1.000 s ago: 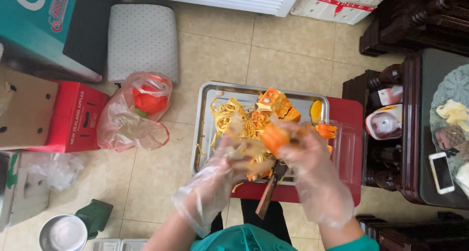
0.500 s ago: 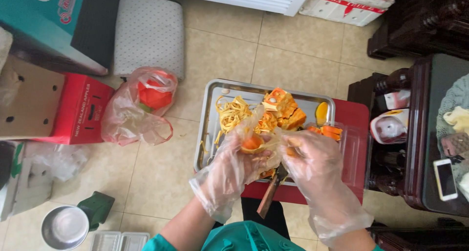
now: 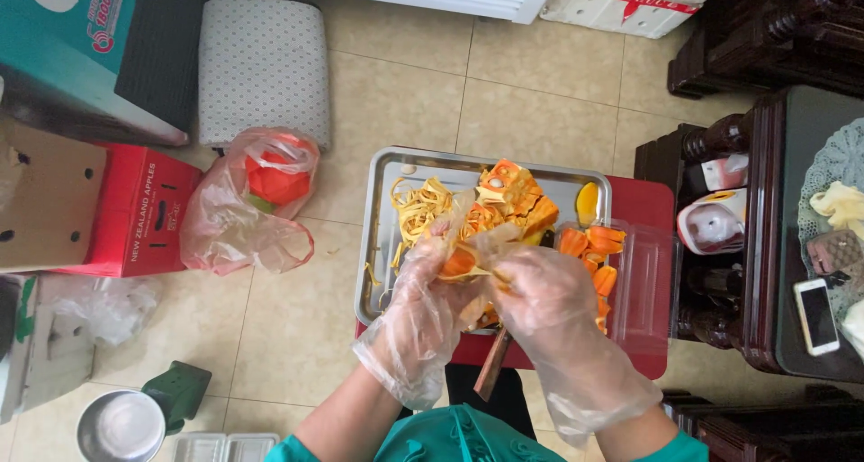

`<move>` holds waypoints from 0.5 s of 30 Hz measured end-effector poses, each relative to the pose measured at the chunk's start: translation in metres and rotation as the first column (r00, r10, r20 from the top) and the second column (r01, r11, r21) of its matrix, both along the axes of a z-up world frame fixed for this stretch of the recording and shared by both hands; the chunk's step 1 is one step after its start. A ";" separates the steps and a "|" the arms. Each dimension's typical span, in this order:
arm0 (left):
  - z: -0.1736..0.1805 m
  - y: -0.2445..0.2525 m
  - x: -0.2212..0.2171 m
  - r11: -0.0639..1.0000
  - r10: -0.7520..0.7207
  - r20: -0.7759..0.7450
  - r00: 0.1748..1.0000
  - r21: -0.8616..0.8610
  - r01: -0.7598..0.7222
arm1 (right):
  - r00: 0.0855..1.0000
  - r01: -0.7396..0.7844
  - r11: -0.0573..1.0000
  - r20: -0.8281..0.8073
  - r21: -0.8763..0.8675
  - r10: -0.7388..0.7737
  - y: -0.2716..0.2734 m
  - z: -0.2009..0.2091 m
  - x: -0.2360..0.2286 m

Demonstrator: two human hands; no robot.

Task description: Manually shredding jackfruit segments and placing them into a metal tray

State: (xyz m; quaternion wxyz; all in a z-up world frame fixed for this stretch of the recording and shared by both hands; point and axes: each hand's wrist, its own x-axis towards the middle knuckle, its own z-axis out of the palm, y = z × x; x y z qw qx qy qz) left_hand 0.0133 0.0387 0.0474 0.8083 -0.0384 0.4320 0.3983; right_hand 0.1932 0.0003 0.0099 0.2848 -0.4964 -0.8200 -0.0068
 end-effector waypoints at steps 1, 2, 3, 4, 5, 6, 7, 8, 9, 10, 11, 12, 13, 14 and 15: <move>-0.021 -0.005 0.002 0.996 0.087 0.134 0.987 -0.017 -0.086 | 0.980 0.081 0.993 -0.176 -0.090 -0.096 -0.001 0.000 0.000; -0.041 -0.009 0.003 0.985 0.173 0.264 0.949 -0.043 -0.168 | 0.919 0.144 0.971 -0.338 -0.189 -0.202 -0.001 0.000 -0.001; -0.041 -0.010 -0.001 0.985 0.173 0.263 0.949 -0.042 -0.168 | 0.919 0.144 0.971 -0.339 -0.189 -0.202 0.001 0.009 0.003; -0.040 -0.010 -0.003 0.978 0.188 0.310 0.932 0.030 -0.207 | 0.850 0.127 0.956 -0.467 -0.264 -0.242 0.003 0.018 0.008; -0.040 -0.010 -0.006 0.964 0.198 0.357 0.913 0.099 -0.248 | 0.762 0.098 0.937 -0.581 -0.334 -0.287 0.005 0.027 0.014; -0.051 -0.011 -0.005 0.964 0.197 0.356 0.913 0.100 -0.247 | 0.760 0.098 0.937 -0.583 -0.334 -0.287 0.009 0.036 0.007; -0.062 -0.012 -0.005 0.958 0.184 0.405 0.896 0.130 -0.256 | 0.835 0.142 0.946 -0.478 -0.290 -0.272 0.013 0.045 0.000; -0.072 -0.015 -0.002 0.952 0.169 0.455 0.874 0.154 -0.264 | 0.895 0.182 0.952 -0.359 -0.244 -0.264 0.015 0.055 -0.006; -0.063 -0.015 -0.002 0.954 0.167 0.456 0.874 0.150 -0.260 | 0.895 0.187 0.951 -0.356 -0.247 -0.269 0.011 0.049 -0.010; -0.053 -0.011 -0.003 0.962 0.172 0.406 0.898 0.128 -0.242 | 0.876 0.122 0.950 -0.419 -0.288 -0.239 0.010 0.042 -0.014; -0.043 -0.008 -0.003 0.969 0.174 0.354 0.919 0.106 -0.224 | 0.851 0.054 0.945 -0.480 -0.323 -0.213 0.009 0.036 -0.018; -0.029 -0.007 -0.002 0.969 0.172 0.355 0.919 0.106 -0.223 | 0.851 0.057 0.945 -0.480 -0.322 -0.214 0.014 0.048 -0.022; -0.015 -0.007 0.000 0.971 0.192 0.302 0.934 0.077 -0.225 | 0.863 0.033 0.950 -0.470 -0.312 -0.184 0.019 0.060 -0.026; 0.000 -0.007 0.000 0.972 0.212 0.246 0.946 0.044 -0.229 | 0.874 0.007 0.952 -0.460 -0.305 -0.154 0.024 0.072 -0.031; 0.004 -0.009 0.000 0.973 0.211 0.245 0.946 0.042 -0.228 | 0.874 0.009 0.951 -0.460 -0.308 -0.157 0.022 0.075 -0.032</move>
